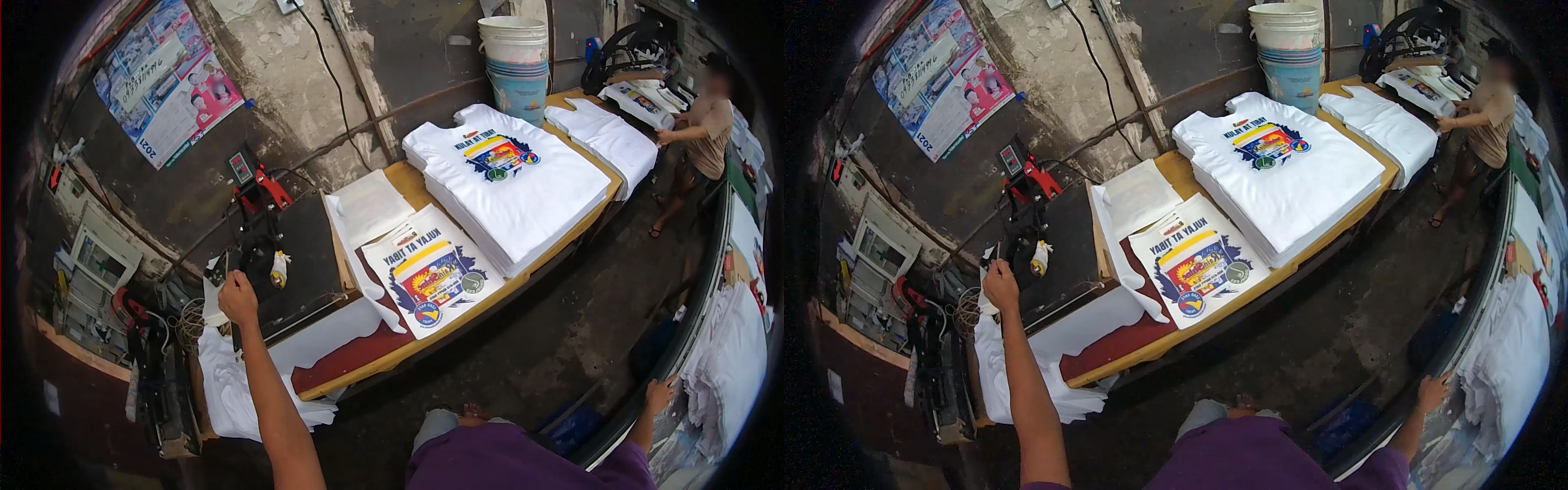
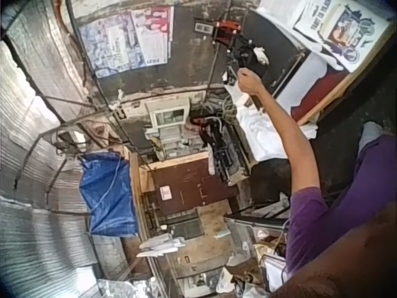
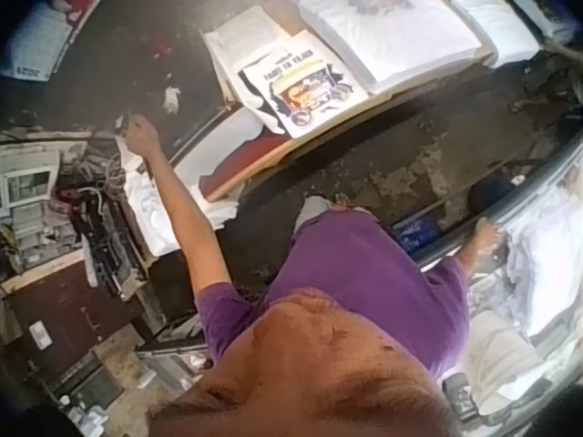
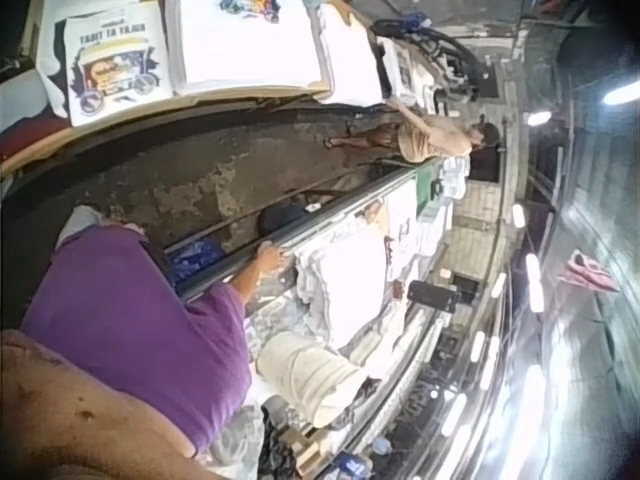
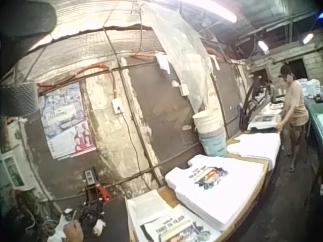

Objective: Using a heat press machine to apply graphics to white t-shirts.

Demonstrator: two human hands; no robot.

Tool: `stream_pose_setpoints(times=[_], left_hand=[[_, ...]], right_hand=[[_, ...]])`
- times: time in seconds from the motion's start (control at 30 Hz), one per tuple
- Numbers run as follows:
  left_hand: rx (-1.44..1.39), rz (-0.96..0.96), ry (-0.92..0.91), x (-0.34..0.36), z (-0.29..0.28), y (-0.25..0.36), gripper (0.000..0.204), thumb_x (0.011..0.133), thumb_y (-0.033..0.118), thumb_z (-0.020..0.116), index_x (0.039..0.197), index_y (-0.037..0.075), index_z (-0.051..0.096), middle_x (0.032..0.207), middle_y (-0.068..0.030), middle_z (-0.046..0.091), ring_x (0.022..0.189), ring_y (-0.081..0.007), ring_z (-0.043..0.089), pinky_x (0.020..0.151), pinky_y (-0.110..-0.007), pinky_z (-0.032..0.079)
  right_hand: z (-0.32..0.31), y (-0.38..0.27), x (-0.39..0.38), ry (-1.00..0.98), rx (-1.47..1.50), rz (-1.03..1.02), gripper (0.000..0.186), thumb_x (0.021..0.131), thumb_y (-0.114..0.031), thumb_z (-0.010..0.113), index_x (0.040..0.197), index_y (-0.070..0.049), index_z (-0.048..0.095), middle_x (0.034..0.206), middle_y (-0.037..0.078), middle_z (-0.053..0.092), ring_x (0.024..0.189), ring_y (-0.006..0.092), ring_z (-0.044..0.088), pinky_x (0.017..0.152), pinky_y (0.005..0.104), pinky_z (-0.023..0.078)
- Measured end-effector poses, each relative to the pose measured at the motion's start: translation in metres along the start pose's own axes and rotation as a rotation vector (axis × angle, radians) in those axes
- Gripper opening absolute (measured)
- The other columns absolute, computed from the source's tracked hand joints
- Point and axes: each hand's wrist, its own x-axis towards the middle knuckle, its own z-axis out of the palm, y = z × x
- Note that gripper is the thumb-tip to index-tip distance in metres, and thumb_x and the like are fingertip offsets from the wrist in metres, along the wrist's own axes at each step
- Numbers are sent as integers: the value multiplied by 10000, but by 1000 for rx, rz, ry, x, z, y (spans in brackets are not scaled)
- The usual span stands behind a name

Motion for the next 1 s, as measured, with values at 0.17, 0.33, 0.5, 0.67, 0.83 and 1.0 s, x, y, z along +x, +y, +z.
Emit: stream_pose_setpoints(times=[0.17, 0.33, 0.5, 0.67, 0.83, 1.0], left_hand=[[-8, 32, 37, -1, 1, 4, 321, 898, 300, 504, 763, 43, 642, 697, -204, 624, 671, -424, 599, 605, -515, 441], [-23, 21, 37, -1, -3, 8, 323, 898, 299, 504, 757, 40, 635, 695, -207, 621, 668, -429, 594, 601, -518, 435], [-26, 24, 60, -2, -1, 5, 325, 899, 298, 505, 744, 38, 623, 681, -208, 610, 661, -431, 588, 588, -510, 430], [-37, 20, 43, -2, -4, 6, 326, 899, 295, 506, 739, 35, 617, 669, -203, 603, 647, -428, 581, 583, -511, 424], [-45, 28, 48, -2, 1, 3, 326, 900, 295, 507, 739, 33, 616, 667, -200, 602, 639, -426, 575, 581, -513, 419], [-59, 1, 15, -1, 2, 0, 324, 898, 294, 504, 747, 33, 622, 679, -203, 608, 653, -434, 576, 586, -514, 421]], right_hand=[[-1, 0, 2, 12, -6, 1, 761, 860, -337, 545, 1501, -159, 175, 1226, 286, 524, 1143, 404, 526, 950, 494, 447], [1, 1, 2, 2, -23, 8, 752, 861, -335, 530, 1501, -158, 176, 1247, 286, 512, 1160, 402, 517, 953, 491, 445], [-21, -8, -10, -64, -5, 30, 723, 876, -320, 517, 1496, -137, 194, 1264, 279, 489, 1179, 392, 489, 949, 489, 445], [-14, -5, -6, -46, 0, 25, 727, 866, -316, 526, 1494, -138, 206, 1269, 275, 490, 1172, 397, 496, 942, 492, 452], [-8, -3, -2, -32, -4, 19, 752, 860, -333, 527, 1507, -184, 173, 1310, 274, 473, 1184, 396, 500, 963, 499, 438], [-6, -3, -1, -32, -6, 22, 757, 858, -341, 534, 1505, -181, 177, 1306, 277, 474, 1176, 400, 502, 959, 503, 440]])
